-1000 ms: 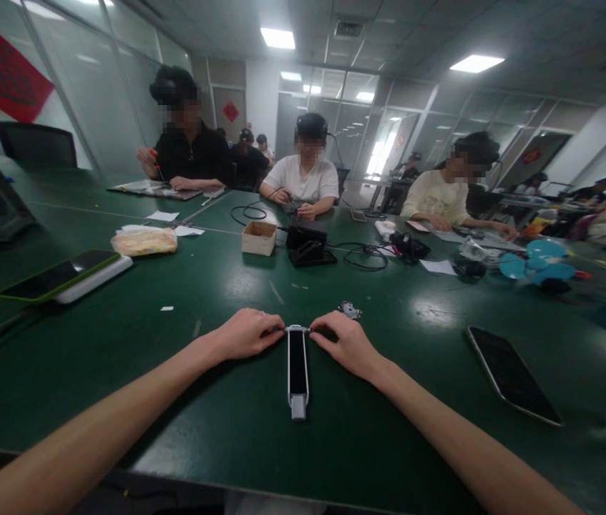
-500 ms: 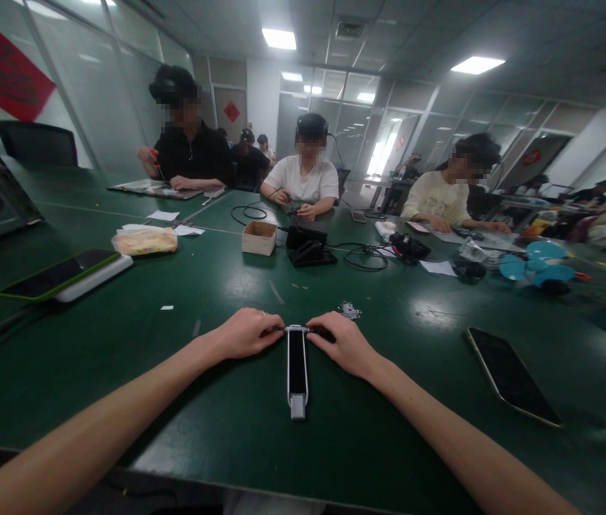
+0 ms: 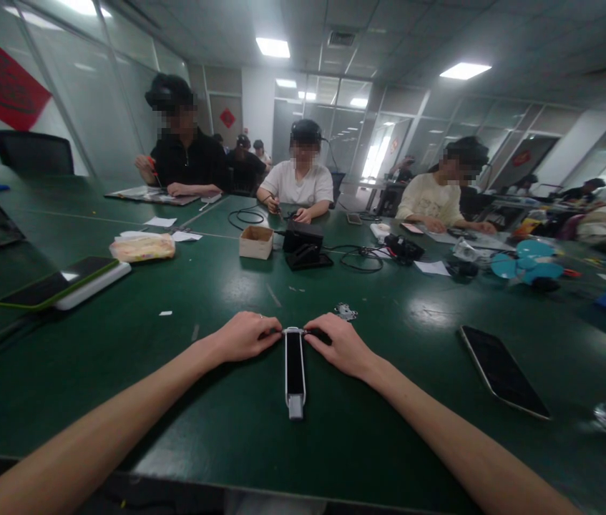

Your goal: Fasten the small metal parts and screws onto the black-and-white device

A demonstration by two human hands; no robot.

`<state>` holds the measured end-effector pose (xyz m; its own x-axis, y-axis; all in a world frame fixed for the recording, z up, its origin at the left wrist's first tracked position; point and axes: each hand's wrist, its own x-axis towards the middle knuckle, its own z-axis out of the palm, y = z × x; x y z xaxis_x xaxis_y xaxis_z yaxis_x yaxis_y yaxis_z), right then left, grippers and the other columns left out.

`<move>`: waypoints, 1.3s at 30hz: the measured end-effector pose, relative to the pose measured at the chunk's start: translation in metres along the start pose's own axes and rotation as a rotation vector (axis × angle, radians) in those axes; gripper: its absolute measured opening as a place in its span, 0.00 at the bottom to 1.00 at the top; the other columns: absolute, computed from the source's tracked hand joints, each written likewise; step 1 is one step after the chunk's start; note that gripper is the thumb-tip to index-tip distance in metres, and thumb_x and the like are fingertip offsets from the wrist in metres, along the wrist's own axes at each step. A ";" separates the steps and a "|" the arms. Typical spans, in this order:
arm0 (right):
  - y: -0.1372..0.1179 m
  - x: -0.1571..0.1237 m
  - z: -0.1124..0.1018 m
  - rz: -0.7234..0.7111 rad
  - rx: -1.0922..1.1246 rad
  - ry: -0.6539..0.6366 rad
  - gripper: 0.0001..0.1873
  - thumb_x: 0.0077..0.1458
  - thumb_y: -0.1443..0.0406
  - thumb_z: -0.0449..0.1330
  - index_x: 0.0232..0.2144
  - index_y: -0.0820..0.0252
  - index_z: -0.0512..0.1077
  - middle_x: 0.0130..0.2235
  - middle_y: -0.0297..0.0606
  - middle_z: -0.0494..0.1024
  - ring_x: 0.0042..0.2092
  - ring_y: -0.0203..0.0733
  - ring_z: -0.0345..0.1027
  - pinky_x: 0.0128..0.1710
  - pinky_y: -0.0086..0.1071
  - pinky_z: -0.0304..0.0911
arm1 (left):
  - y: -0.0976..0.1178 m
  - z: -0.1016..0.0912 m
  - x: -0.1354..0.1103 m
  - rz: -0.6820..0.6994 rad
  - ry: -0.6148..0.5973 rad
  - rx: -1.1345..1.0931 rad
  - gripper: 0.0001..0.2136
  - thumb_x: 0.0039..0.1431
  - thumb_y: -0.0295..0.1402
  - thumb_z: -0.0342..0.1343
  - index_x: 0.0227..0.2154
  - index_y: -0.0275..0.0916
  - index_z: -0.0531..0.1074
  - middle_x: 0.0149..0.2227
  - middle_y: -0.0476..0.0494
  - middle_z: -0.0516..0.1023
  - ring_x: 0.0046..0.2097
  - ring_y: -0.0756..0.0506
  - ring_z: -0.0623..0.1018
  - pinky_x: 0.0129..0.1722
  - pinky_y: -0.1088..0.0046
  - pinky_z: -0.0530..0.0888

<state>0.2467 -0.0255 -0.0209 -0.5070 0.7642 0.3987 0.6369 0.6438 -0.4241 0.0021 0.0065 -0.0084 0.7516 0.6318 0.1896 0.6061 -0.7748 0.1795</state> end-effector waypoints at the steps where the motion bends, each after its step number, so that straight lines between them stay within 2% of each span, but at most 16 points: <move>1: 0.000 0.000 0.000 0.003 -0.001 -0.001 0.07 0.60 0.66 0.58 0.40 0.61 0.74 0.39 0.41 0.78 0.42 0.43 0.69 0.44 0.39 0.66 | 0.000 0.000 0.000 -0.001 -0.002 0.000 0.09 0.64 0.34 0.50 0.39 0.39 0.74 0.27 0.49 0.77 0.28 0.49 0.76 0.28 0.77 0.66; 17: -0.004 0.001 0.000 0.002 -0.048 -0.005 0.06 0.58 0.69 0.57 0.38 0.61 0.73 0.38 0.41 0.78 0.40 0.42 0.70 0.42 0.38 0.67 | -0.001 0.001 0.000 -0.001 -0.011 -0.003 0.09 0.64 0.34 0.50 0.39 0.39 0.74 0.27 0.48 0.77 0.29 0.48 0.76 0.28 0.76 0.66; 20: -0.004 0.001 -0.003 -0.043 -0.079 0.003 0.08 0.57 0.69 0.57 0.40 0.62 0.73 0.39 0.42 0.78 0.41 0.43 0.70 0.43 0.39 0.67 | 0.000 0.000 0.000 -0.015 -0.018 -0.002 0.09 0.64 0.34 0.50 0.39 0.39 0.74 0.27 0.48 0.78 0.29 0.48 0.76 0.28 0.76 0.66; 24: 0.011 0.000 -0.022 -0.131 -0.206 0.100 0.13 0.59 0.68 0.54 0.45 0.64 0.71 0.42 0.46 0.77 0.44 0.46 0.70 0.45 0.41 0.67 | 0.001 -0.003 0.000 -0.016 -0.034 -0.009 0.09 0.64 0.34 0.49 0.40 0.39 0.74 0.27 0.48 0.77 0.29 0.48 0.76 0.29 0.76 0.66; 26: 0.028 -0.003 -0.037 -0.093 -0.287 0.189 0.12 0.60 0.67 0.52 0.44 0.63 0.72 0.42 0.46 0.77 0.44 0.47 0.70 0.45 0.42 0.67 | 0.001 -0.003 0.000 -0.010 -0.034 -0.005 0.10 0.64 0.34 0.49 0.40 0.39 0.74 0.27 0.48 0.77 0.29 0.48 0.76 0.29 0.76 0.66; 28: 0.047 -0.008 -0.050 -0.021 -0.358 0.215 0.12 0.60 0.68 0.51 0.43 0.62 0.72 0.43 0.46 0.76 0.45 0.48 0.69 0.47 0.43 0.66 | 0.000 -0.002 0.000 -0.006 -0.034 0.001 0.10 0.65 0.34 0.49 0.40 0.39 0.74 0.27 0.48 0.77 0.29 0.48 0.76 0.29 0.76 0.66; 30: 0.066 -0.013 -0.058 0.051 -0.398 0.183 0.13 0.59 0.68 0.52 0.43 0.61 0.72 0.44 0.46 0.75 0.47 0.48 0.68 0.48 0.44 0.65 | -0.001 -0.001 0.000 -0.002 -0.033 0.005 0.10 0.65 0.35 0.48 0.40 0.39 0.74 0.27 0.48 0.78 0.29 0.48 0.76 0.29 0.76 0.66; 33: 0.082 -0.019 -0.062 0.122 -0.400 0.063 0.15 0.55 0.69 0.54 0.45 0.61 0.72 0.47 0.46 0.73 0.49 0.48 0.66 0.50 0.44 0.65 | -0.001 -0.001 0.000 -0.001 -0.015 0.003 0.11 0.65 0.35 0.48 0.40 0.39 0.74 0.28 0.48 0.77 0.29 0.48 0.76 0.29 0.76 0.67; 36: 0.082 -0.019 -0.058 0.170 -0.396 -0.036 0.15 0.56 0.67 0.55 0.45 0.61 0.73 0.47 0.46 0.73 0.49 0.48 0.66 0.50 0.43 0.64 | -0.001 -0.001 -0.001 0.001 -0.006 -0.006 0.10 0.64 0.35 0.48 0.40 0.39 0.74 0.27 0.48 0.77 0.29 0.48 0.76 0.30 0.76 0.67; 39: 0.074 -0.016 -0.052 0.179 -0.388 -0.064 0.17 0.57 0.67 0.54 0.48 0.62 0.71 0.48 0.48 0.73 0.49 0.49 0.65 0.50 0.44 0.63 | -0.001 -0.001 -0.001 0.002 -0.005 -0.007 0.10 0.64 0.35 0.49 0.40 0.39 0.74 0.28 0.48 0.77 0.29 0.48 0.76 0.29 0.75 0.67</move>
<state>0.3326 0.0078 -0.0164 -0.3956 0.8713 0.2905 0.8833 0.4476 -0.1398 0.0007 0.0066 -0.0080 0.7543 0.6299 0.1851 0.6026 -0.7761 0.1857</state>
